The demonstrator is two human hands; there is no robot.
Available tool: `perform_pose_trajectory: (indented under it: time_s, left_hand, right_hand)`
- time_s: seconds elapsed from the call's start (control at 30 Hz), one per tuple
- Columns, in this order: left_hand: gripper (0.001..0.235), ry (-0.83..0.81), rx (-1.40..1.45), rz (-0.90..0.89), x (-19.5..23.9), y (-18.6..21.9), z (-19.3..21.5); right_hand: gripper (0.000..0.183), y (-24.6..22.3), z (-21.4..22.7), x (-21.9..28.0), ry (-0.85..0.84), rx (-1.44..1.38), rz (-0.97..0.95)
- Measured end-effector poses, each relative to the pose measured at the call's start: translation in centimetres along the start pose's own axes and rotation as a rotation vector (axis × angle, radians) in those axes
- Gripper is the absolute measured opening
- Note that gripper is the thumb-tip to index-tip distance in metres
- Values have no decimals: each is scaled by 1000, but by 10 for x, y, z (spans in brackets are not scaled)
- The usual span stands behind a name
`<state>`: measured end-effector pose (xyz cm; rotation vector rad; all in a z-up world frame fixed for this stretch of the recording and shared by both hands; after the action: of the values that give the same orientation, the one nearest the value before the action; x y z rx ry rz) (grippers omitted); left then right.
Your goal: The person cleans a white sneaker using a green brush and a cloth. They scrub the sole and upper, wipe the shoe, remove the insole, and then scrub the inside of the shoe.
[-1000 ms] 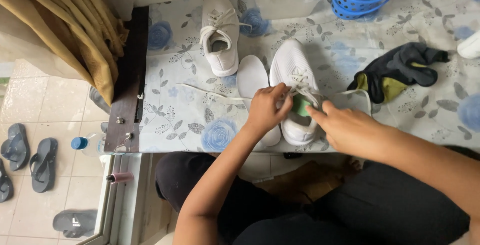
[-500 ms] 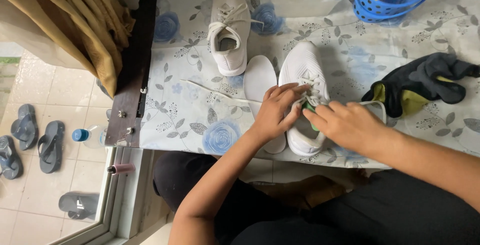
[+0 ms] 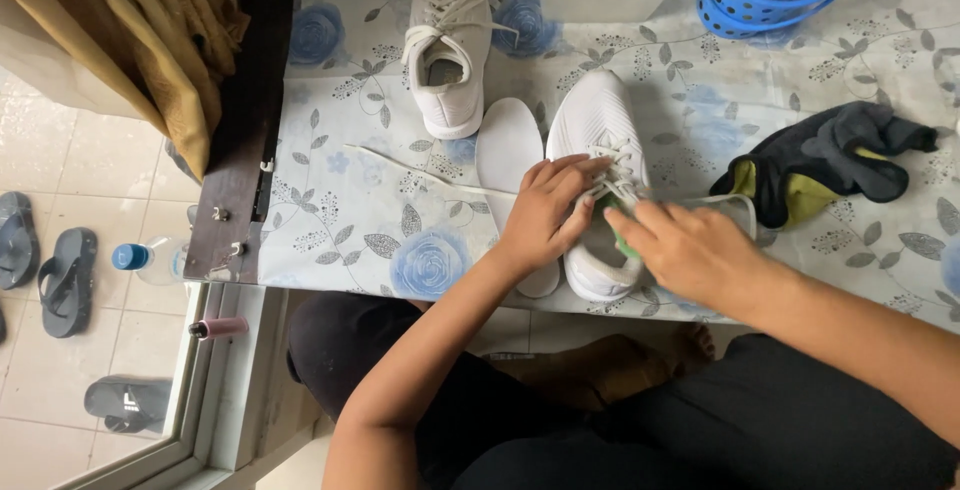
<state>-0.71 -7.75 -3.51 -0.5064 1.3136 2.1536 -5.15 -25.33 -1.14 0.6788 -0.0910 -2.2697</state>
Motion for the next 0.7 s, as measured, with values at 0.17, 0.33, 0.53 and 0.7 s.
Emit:
perform_pose_trajectory:
  time_s: [0.17,0.33,0.53,0.7]
  left_hand:
    - [28,30,-23,-37,3,-9,-7]
    - [27,60,-42,-48,5,-14,-12]
    - [28,77,-34,-32,3,-12,-9]
    - [29,30,-33,-43,5,-13,-14]
  right_hand:
    - [23,-13,9,3,144,104,119]
    - [27,2,-13,-13,186,137,99]
    - [25,-8,3,6,100,-70,71]
    - [21,8,-10,-13,149,115,81]
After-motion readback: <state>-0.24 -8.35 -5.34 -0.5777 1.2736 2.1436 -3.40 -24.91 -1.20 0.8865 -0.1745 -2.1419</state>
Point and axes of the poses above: each hand's wrist, its own x-axis away from the middle knuckle, its own z-axis out of the back of the hand, y = z × x, the point moved 2 cm from there along -x, towards the middle knuckle, and after that the axes turned 12 degrees about y, right-handed, at the moved point
